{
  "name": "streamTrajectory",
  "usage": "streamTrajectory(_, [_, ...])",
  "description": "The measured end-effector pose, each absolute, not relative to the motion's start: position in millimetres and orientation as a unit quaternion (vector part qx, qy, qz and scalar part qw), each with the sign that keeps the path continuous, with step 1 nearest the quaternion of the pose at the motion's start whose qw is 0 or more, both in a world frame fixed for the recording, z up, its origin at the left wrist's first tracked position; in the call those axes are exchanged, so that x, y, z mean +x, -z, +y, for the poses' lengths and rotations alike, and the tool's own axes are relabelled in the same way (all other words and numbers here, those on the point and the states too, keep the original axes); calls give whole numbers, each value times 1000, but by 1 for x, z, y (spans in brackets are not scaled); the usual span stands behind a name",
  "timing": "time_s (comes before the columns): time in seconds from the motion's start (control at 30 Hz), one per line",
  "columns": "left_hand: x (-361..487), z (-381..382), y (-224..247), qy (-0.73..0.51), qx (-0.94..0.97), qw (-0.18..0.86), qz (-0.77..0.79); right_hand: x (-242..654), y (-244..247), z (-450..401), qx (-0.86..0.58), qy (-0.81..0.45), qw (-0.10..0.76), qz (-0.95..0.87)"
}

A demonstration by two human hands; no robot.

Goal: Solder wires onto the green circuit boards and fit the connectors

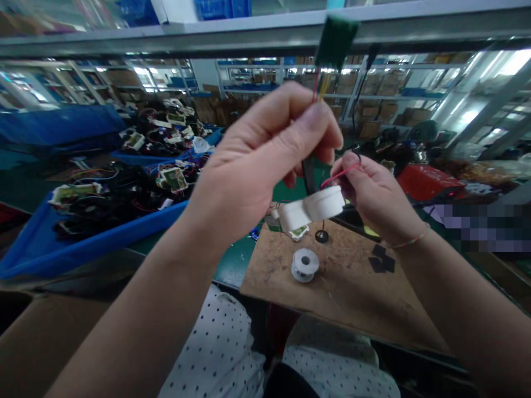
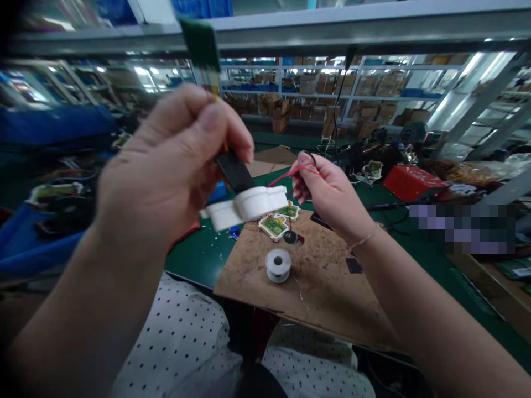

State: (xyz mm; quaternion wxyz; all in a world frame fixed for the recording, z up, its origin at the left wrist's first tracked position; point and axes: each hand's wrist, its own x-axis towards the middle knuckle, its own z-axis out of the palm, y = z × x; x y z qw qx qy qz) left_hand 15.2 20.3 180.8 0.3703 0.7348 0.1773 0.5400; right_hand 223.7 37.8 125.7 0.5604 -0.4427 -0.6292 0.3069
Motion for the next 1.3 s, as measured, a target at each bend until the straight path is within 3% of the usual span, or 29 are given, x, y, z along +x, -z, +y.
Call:
streamTrajectory(0.2, [42,56,-118,-395,868,244,177,268,-75,23,-551,-265,496,-617])
streamTrajectory(0.5, [43,61,-20,-227,923,269,155,294,-18,-29,-609,-150,409,-663])
streamTrajectory(0.57, [35,57,-14,-220,923,274,156,295,-8,-44,-623,-115,328,-700])
streamTrajectory(0.67, [24,53,-10,-212,926,266,166,296,6,-63,-636,15,137,-759])
streamTrajectory(0.73, [17,52,-10,-202,931,253,166,295,12,-71,-620,112,75,-773])
streamTrajectory(0.9, [6,50,-13,-177,946,223,153,289,10,-60,-579,216,113,-778])
streamTrajectory(1.3, [-20,37,-20,-109,959,181,191,275,34,7,-522,18,162,-837])
